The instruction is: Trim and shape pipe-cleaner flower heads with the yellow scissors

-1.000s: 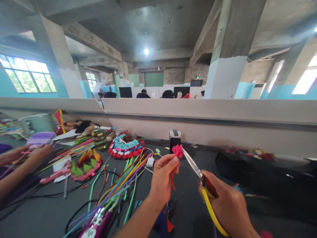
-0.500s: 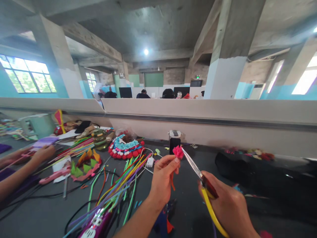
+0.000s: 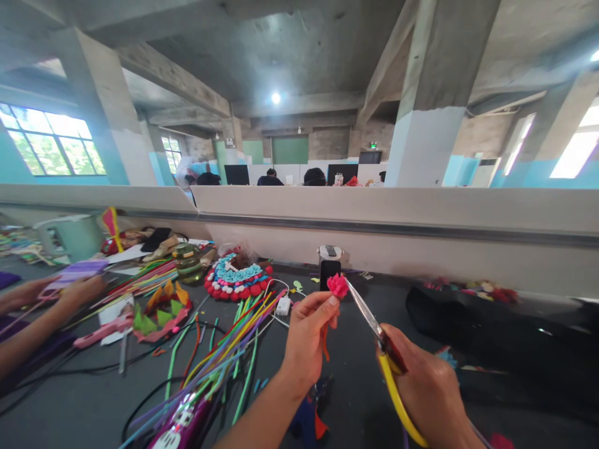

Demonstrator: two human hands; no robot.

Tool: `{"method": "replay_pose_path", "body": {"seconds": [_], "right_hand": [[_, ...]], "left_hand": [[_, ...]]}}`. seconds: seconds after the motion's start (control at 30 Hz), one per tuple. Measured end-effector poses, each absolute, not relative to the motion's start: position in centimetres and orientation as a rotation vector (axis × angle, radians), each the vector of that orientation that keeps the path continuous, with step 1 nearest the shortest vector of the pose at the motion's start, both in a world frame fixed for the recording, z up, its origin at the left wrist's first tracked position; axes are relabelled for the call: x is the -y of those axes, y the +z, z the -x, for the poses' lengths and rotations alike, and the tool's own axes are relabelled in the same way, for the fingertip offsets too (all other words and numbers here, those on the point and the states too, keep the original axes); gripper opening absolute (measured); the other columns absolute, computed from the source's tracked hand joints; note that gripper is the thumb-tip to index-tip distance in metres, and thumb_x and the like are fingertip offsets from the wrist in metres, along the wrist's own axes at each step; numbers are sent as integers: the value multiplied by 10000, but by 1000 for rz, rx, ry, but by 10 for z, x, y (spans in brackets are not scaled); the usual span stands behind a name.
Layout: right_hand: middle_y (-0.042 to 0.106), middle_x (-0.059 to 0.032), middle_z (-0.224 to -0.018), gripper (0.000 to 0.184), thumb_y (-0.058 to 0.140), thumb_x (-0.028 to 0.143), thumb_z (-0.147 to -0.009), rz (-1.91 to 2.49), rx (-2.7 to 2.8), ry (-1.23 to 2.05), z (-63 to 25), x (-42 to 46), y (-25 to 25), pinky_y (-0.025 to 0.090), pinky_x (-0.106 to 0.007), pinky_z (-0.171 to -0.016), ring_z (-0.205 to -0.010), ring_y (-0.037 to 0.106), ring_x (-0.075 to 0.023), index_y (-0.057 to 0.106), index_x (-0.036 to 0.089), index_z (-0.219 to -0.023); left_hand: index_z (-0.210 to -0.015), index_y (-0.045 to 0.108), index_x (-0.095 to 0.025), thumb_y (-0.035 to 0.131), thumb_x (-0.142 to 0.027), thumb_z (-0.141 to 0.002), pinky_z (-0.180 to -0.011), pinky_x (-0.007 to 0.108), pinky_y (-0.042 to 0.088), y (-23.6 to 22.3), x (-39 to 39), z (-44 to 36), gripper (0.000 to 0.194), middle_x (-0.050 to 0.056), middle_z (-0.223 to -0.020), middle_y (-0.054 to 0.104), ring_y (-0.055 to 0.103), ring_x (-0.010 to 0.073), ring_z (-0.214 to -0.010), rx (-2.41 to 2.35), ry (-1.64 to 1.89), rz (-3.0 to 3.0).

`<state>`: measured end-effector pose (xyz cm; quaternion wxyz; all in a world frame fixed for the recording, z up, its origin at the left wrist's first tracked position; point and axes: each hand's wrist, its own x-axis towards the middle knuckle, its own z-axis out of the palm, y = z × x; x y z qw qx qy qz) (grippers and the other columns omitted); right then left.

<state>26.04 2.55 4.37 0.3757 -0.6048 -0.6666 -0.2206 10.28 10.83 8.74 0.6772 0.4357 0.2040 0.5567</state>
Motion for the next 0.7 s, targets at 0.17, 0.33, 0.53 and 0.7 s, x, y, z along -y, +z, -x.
{"method": "replay_pose_path", "body": {"seconds": [0.17, 0.33, 0.53, 0.7], "right_hand": [[608, 45, -530, 247, 410, 180, -864, 1554, 1687, -565, -263, -27, 39, 400, -174, -436, -420, 593, -110, 637, 198, -962], [573, 62, -520, 248, 474, 388, -915, 1622, 1533, -543, -264, -26, 43, 366, -168, -415, -376, 513, -84, 644, 209, -906], [564, 65, -537, 259, 498, 421, -899, 1650, 1552, -478, -262, -22, 50, 354, -174, -441, -407, 495, -81, 653, 220, -949], [562, 77, -542, 206, 509, 374, -886, 1663, 1631, -448, -265, -22, 46, 341, -192, -457, -411, 490, -86, 655, 254, -967]], "left_hand": [[-756, 709, -156, 720, -224, -751, -549, 214, 318, 89, -107, -102, 69, -20, -608, 550, 450, 73, -556, -437, 1243, -966], [-759, 690, -148, 697, -229, -780, -544, 215, 316, 89, -108, -103, 84, -17, -614, 550, 447, 71, -542, -391, 1250, -957], [-768, 681, -141, 686, -228, -790, -548, 224, 320, 87, -109, -104, 89, -6, -633, 566, 463, 79, -554, -335, 1242, -944], [-789, 694, -141, 690, -221, -785, -555, 227, 324, 85, -109, -104, 80, -2, -643, 572, 467, 82, -559, -327, 1229, -938]]}}
